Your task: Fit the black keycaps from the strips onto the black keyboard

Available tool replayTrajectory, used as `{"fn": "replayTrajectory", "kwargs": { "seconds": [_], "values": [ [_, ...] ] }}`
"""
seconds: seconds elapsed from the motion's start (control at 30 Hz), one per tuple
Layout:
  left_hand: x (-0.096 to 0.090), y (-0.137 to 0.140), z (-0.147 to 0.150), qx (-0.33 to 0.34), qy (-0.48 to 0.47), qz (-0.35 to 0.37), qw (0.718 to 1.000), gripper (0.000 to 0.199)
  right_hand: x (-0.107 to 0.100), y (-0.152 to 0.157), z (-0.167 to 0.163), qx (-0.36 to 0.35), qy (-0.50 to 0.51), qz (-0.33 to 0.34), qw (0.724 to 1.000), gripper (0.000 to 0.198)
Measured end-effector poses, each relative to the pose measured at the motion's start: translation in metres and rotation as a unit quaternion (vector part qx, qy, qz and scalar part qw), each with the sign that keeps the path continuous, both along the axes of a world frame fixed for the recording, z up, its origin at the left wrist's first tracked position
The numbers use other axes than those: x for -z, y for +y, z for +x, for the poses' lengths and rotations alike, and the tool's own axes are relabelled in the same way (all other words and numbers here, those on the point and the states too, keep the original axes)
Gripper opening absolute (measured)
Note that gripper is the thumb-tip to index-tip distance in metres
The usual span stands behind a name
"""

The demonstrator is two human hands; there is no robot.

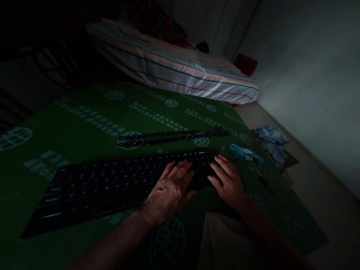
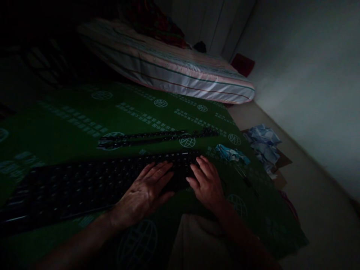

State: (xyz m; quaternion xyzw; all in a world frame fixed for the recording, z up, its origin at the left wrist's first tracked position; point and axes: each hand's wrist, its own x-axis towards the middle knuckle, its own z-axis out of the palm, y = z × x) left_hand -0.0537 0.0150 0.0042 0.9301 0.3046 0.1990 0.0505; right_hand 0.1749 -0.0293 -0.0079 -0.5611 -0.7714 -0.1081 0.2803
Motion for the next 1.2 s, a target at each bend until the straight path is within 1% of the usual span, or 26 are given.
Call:
{"fn": "replayTrajectory", "kwargs": {
  "seconds": [0.17, 0.3, 0.4, 0.53, 0.67, 0.83, 0.97, 1.2],
  "values": [
    [0.000, 0.000, -0.001, -0.007, -0.002, 0.003, 1.000, 0.040, -0.008, 0.008, 0.017, 0.043, 0.074, 0.012, 0.996, 0.023],
    [0.003, 0.002, -0.002, -0.011, -0.009, 0.023, 1.000, 0.041, -0.020, 0.022, 0.032, 0.055, 0.089, 0.004, 0.994, 0.022],
    [0.005, 0.002, -0.003, -0.012, -0.016, 0.038, 0.999, 0.041, -0.029, 0.041, 0.047, 0.069, 0.077, -0.006, 0.995, 0.023],
    [0.006, 0.002, -0.003, -0.013, -0.023, 0.059, 0.998, 0.039, -0.035, 0.080, 0.071, 0.093, 0.034, -0.044, 0.994, 0.022],
    [0.006, 0.003, -0.004, -0.013, -0.024, 0.074, 0.997, 0.038, -0.030, 0.124, 0.089, 0.132, -0.032, -0.112, 0.984, 0.024],
    [0.008, 0.004, -0.007, -0.001, 0.002, 0.095, 0.995, 0.042, -0.014, 0.165, 0.097, 0.147, -0.056, -0.143, 0.977, 0.026],
    [0.005, 0.004, -0.009, 0.002, 0.005, 0.101, 0.995, 0.042, -0.003, 0.181, 0.101, 0.158, -0.071, -0.157, 0.972, 0.028],
    [0.004, 0.004, -0.010, 0.004, 0.005, 0.107, 0.994, 0.042, 0.007, 0.193, 0.106, 0.156, -0.089, -0.169, 0.969, 0.027]
  ]
}}
